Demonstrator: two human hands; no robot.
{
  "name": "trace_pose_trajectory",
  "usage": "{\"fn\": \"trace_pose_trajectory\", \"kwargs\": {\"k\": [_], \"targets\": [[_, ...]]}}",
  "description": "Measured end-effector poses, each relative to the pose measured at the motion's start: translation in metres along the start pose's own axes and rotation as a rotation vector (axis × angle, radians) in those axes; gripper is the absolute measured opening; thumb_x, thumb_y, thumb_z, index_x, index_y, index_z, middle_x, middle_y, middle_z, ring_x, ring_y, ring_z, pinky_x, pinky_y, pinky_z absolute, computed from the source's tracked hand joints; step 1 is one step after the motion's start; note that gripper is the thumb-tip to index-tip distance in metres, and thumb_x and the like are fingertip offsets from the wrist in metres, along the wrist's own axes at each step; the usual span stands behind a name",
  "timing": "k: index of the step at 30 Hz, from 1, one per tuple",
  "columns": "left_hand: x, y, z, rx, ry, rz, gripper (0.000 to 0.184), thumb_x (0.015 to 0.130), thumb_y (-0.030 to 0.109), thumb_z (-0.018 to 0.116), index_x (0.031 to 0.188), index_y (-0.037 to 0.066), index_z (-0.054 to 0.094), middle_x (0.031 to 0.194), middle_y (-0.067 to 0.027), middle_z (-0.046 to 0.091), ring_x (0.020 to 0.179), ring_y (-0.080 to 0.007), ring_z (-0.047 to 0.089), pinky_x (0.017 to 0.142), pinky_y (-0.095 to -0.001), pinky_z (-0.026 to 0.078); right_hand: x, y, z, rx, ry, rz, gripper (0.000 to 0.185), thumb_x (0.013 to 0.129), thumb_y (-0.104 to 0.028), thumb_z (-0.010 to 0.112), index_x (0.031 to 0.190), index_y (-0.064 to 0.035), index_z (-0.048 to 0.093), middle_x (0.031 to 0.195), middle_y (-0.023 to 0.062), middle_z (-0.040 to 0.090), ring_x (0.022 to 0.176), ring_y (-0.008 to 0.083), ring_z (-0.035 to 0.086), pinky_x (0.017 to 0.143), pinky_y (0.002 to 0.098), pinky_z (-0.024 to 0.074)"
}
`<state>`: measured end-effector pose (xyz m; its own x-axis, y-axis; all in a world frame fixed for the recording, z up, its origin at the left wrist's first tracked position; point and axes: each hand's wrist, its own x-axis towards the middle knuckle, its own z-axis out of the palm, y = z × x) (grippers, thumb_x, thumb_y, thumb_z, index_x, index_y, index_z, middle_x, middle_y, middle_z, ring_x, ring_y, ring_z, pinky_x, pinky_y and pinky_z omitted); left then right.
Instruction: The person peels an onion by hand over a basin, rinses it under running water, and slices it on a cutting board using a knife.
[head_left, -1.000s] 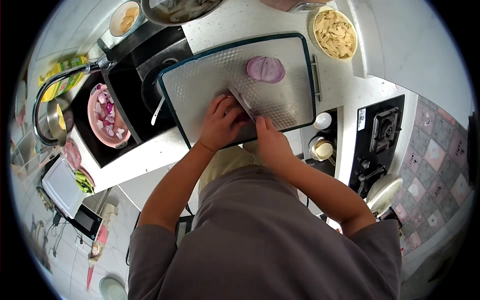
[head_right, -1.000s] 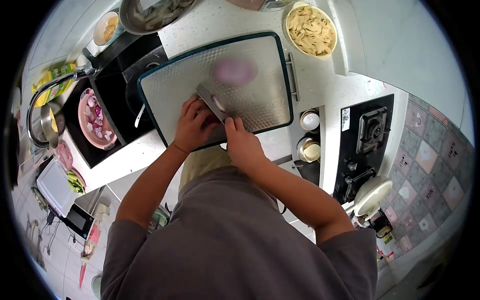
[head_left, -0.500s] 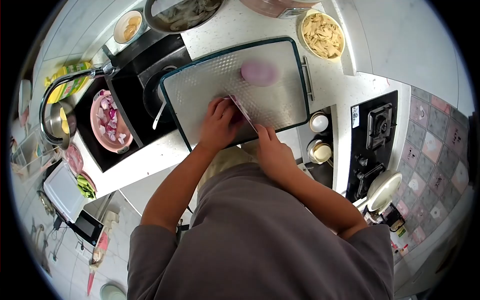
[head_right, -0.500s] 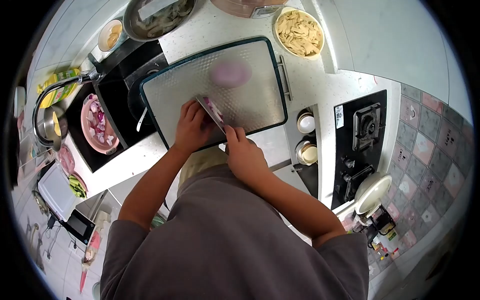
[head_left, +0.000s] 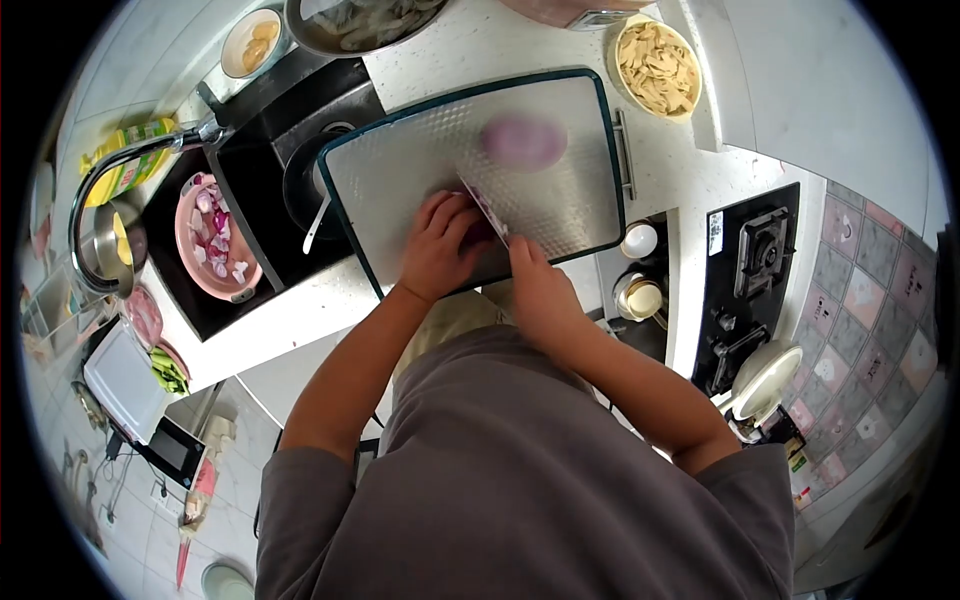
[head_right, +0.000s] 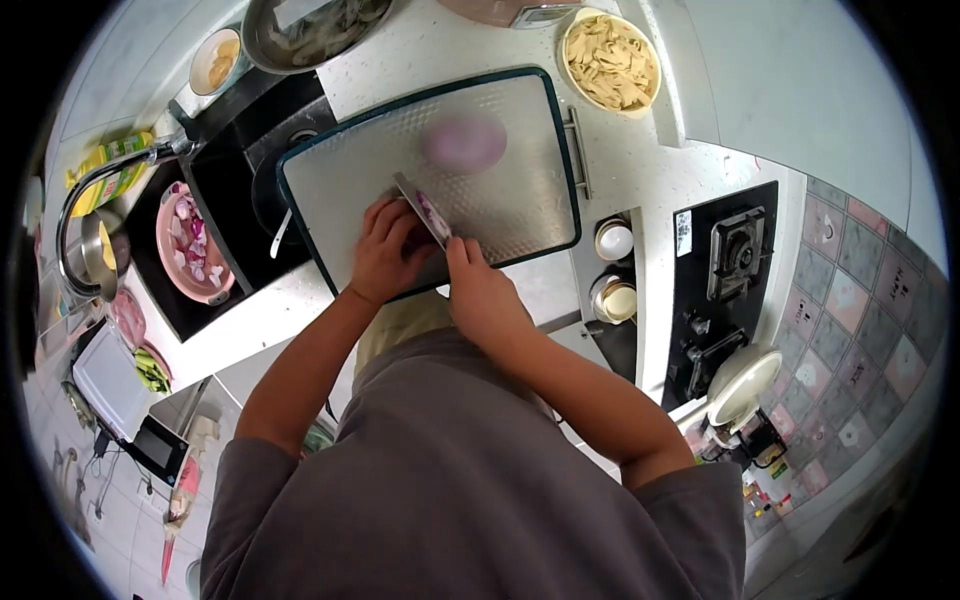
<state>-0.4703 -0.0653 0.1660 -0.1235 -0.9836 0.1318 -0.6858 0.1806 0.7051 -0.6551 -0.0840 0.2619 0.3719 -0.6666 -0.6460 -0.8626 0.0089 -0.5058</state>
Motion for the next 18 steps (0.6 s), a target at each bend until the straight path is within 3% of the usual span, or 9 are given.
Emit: {"fn": "trace_pose_trajectory", "kwargs": {"k": [9, 12, 14, 18], "targets": [[0.000, 0.002, 0.002, 0.001, 0.029, 0.001, 0.049, 0.072, 0.015, 0.083, 0.117, 0.011, 0.066, 0.130, -0.0102, 0.059, 0.128, -0.0380, 0.050, 0.107, -0.0457, 0.045, 0.029, 0.013, 0.031, 0.026, 0.234, -0.105, 0.048, 0.086, 0.000, 0.057, 0.131, -0.0018, 0.041, 0.126, 0.0249, 0.055, 0.091, 0.0502, 0.064, 0.073, 0.0576, 0.0535], [-0.002, 0.005, 0.002, 0.004, 0.035, -0.003, 0.046, 0.072, 0.015, 0.083, 0.115, 0.010, 0.066, 0.128, -0.0113, 0.059, 0.125, -0.0387, 0.051, 0.105, -0.0466, 0.046, 0.017, 0.011, 0.020, 0.013, 0.232, -0.057, 0.056, 0.086, -0.001, 0.057, 0.139, -0.0056, 0.040, 0.126, 0.0201, 0.057, 0.088, 0.0475, 0.066, 0.071, 0.0552, 0.0545], [-0.001, 0.010, 0.000, 0.005, 0.044, -0.006, 0.044, 0.074, 0.015, 0.084, 0.113, 0.009, 0.065, 0.126, -0.0123, 0.059, 0.123, -0.0392, 0.052, 0.104, -0.0474, 0.046, 0.005, 0.008, 0.009, -0.071, 0.241, -0.082, 0.070, 0.079, -0.004, 0.064, 0.145, -0.0092, 0.040, 0.132, 0.0150, 0.055, 0.078, 0.0399, 0.070, 0.064, 0.0486, 0.0576], [0.002, 0.021, -0.029, -0.089, 0.175, -0.046, 0.034, 0.076, 0.009, 0.081, 0.107, 0.008, 0.067, 0.118, -0.0123, 0.062, 0.115, -0.0364, 0.057, 0.098, -0.0449, 0.047, -0.016, 0.008, -0.002, -0.067, 0.321, -0.099, 0.071, 0.078, -0.005, 0.066, 0.146, -0.0150, 0.045, 0.132, 0.0113, 0.055, 0.076, 0.0369, 0.070, 0.064, 0.0474, 0.0576]]}}
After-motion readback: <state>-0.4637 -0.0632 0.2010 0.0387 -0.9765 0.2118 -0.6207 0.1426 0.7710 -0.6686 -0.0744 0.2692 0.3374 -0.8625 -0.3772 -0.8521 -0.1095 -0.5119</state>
